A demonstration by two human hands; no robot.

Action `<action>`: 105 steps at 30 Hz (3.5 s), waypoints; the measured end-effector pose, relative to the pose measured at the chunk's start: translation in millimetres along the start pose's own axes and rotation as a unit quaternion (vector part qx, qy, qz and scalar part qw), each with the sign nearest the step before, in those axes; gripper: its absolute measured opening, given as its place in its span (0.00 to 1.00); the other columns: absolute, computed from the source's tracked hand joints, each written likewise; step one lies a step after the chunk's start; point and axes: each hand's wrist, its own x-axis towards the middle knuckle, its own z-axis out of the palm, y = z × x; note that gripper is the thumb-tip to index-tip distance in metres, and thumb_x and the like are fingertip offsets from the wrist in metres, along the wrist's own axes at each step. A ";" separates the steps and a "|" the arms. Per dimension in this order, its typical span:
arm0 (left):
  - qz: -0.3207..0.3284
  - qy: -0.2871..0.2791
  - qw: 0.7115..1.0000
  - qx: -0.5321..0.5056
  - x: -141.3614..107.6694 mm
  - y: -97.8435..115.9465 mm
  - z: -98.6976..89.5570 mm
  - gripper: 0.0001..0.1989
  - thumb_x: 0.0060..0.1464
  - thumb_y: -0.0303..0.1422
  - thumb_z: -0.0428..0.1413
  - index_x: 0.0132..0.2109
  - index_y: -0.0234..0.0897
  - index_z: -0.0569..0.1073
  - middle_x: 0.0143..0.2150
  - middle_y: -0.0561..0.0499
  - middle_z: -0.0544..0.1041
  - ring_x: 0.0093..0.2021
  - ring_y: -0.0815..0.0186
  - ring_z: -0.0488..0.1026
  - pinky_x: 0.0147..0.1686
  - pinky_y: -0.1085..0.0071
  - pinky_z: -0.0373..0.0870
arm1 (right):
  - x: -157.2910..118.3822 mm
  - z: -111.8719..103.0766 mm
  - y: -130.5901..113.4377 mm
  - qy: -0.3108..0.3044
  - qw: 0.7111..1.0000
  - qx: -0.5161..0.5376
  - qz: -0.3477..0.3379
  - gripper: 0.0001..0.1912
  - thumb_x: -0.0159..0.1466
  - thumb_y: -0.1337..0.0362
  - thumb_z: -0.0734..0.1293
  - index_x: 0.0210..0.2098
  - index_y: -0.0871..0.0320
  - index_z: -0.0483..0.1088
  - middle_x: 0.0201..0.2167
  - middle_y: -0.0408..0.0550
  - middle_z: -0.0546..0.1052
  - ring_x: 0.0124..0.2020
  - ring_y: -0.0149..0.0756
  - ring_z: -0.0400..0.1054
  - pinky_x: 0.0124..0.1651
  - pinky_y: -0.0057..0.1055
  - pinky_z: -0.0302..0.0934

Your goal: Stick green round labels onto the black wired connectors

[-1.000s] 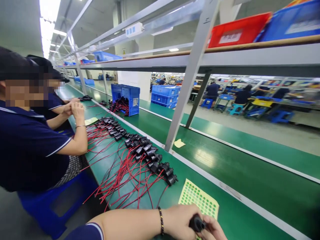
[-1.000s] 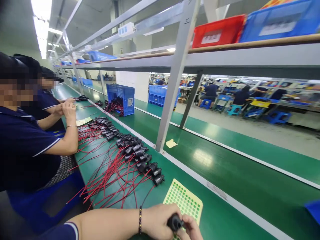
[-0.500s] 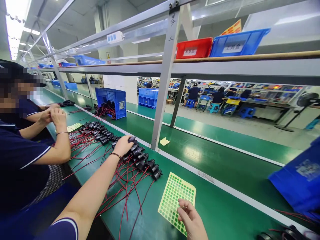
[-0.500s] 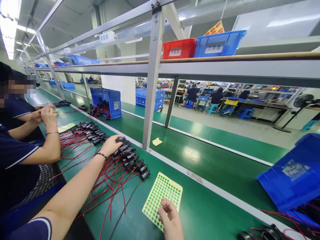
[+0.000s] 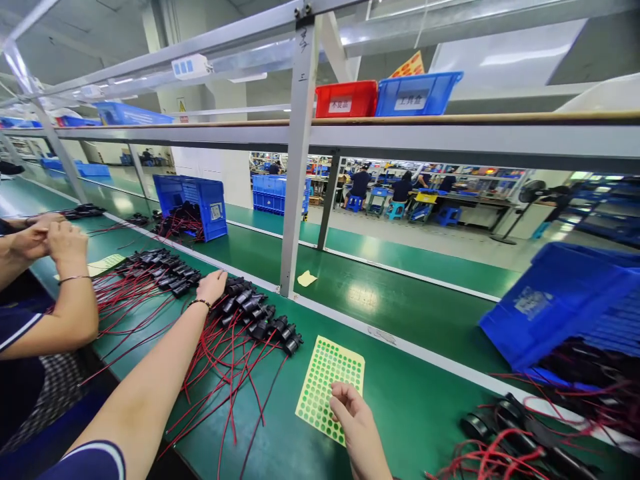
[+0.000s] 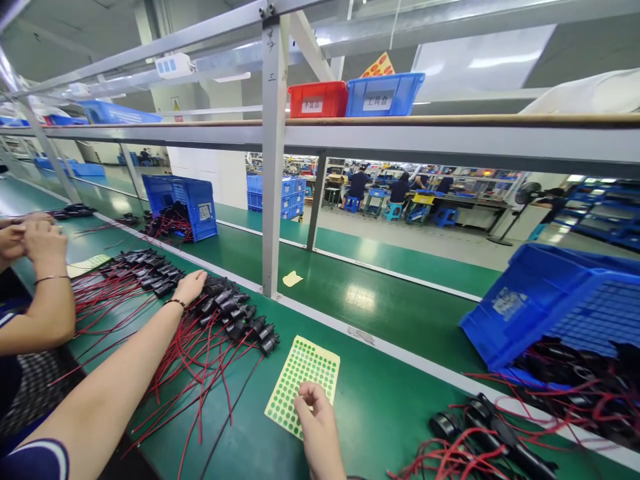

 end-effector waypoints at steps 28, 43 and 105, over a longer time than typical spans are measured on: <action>-0.129 -0.504 0.691 -0.502 -216.8 141.7 83.6 0.17 0.45 0.43 0.56 0.37 0.33 0.71 0.36 0.46 0.73 0.38 0.62 0.70 0.35 0.69 0.66 | 22.9 -164.5 -58.2 0.094 0.686 -0.707 0.145 0.14 0.46 0.65 0.67 0.34 0.62 0.71 0.38 0.58 0.72 0.50 0.50 0.56 0.53 0.56 0.26; -0.196 -0.574 0.600 -0.522 -226.0 137.7 104.8 0.12 0.42 0.33 0.57 0.27 0.36 0.60 0.15 0.61 0.61 0.15 0.75 0.57 0.18 0.76 0.58 | 89.7 -34.6 -43.9 0.008 0.864 -0.495 -0.090 0.07 0.55 0.69 0.60 0.30 0.58 0.70 0.26 0.44 0.72 0.28 0.30 0.63 0.32 0.26 0.55; 0.214 -0.431 0.790 -0.381 -240.6 139.3 91.4 0.12 0.48 0.22 0.45 0.41 0.37 0.59 0.37 0.51 0.63 0.38 0.65 0.62 0.40 0.69 0.60 | -14.0 -6.8 -26.4 0.099 0.970 -0.153 -0.162 0.06 0.50 0.74 0.61 0.20 0.58 0.63 0.31 0.45 0.64 0.36 0.33 0.62 0.42 0.32 0.56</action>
